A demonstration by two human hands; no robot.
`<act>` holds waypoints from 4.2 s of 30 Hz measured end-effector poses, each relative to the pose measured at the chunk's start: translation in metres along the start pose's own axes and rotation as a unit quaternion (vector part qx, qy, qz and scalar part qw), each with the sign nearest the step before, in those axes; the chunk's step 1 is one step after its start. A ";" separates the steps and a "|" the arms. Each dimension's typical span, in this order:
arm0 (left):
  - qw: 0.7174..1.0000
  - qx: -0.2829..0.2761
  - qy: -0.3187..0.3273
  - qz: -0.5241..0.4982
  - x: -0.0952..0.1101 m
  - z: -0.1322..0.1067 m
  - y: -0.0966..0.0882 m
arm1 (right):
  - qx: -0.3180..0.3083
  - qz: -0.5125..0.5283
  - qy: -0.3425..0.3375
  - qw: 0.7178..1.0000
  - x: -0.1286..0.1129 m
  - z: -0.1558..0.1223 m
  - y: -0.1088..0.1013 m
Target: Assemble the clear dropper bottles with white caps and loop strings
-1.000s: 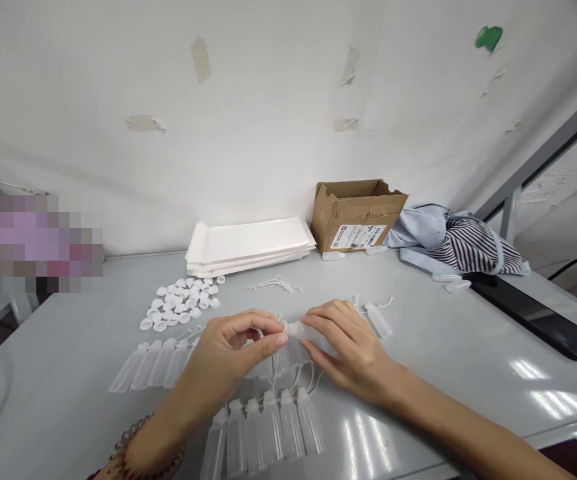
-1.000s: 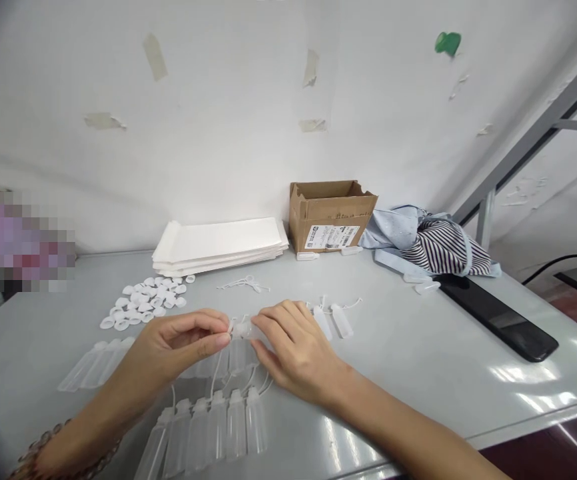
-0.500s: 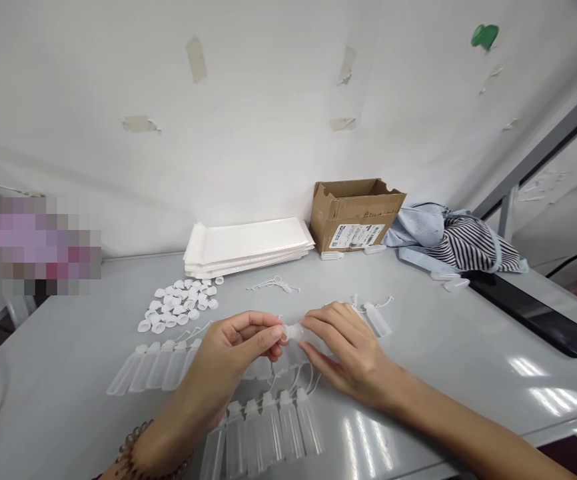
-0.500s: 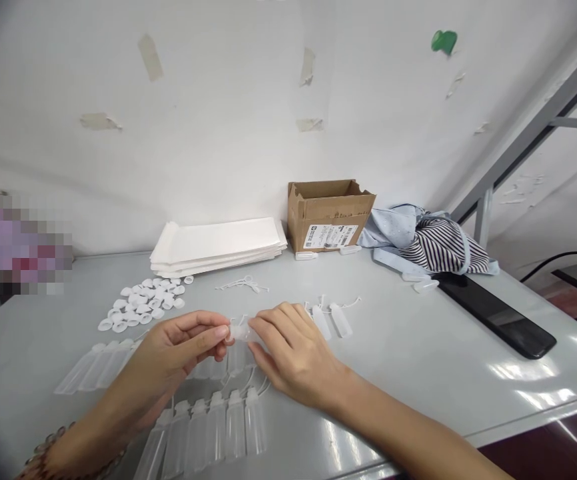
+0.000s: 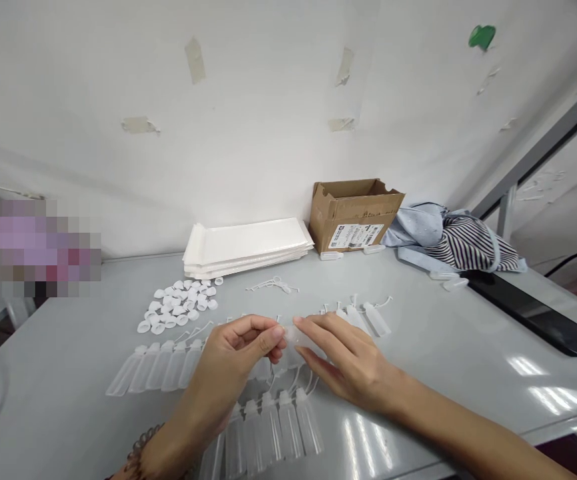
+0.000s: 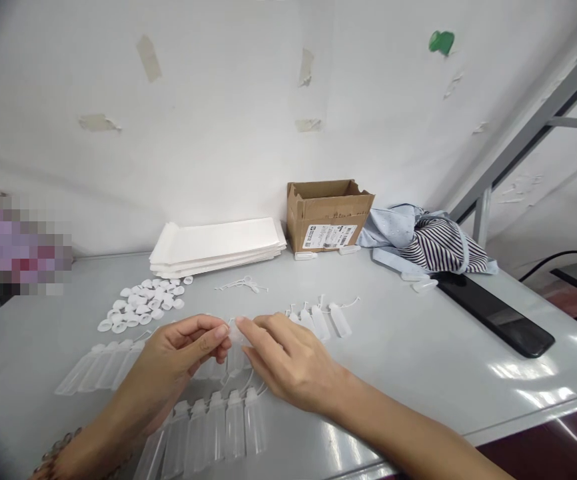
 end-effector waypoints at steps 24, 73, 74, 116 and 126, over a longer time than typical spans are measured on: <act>0.805 -0.138 0.384 0.430 0.011 -0.018 0.014 | -0.170 0.664 0.393 0.613 0.012 0.003 0.008; 0.721 -0.154 0.216 0.641 -0.045 -0.029 0.040 | -0.438 0.036 0.008 0.898 0.009 -0.004 -0.018; 0.719 -0.155 0.211 0.643 -0.044 -0.029 0.041 | -0.441 0.031 0.005 0.897 0.009 -0.004 -0.018; 0.916 -0.053 0.215 0.334 0.032 0.086 -0.004 | -0.280 -0.213 0.141 0.925 0.157 0.020 0.041; 0.985 0.018 0.148 0.086 0.044 0.059 -0.031 | -0.265 -0.244 0.128 0.924 0.145 0.025 0.036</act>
Point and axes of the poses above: each hand's wrist, its own z-axis towards the middle knuckle, its own y-axis out of the palm, x = y × z, the point moved 2 cm from there along z, towards the middle knuckle, and after that the axes turned 9 degrees about -z, right-handed, at the moved point
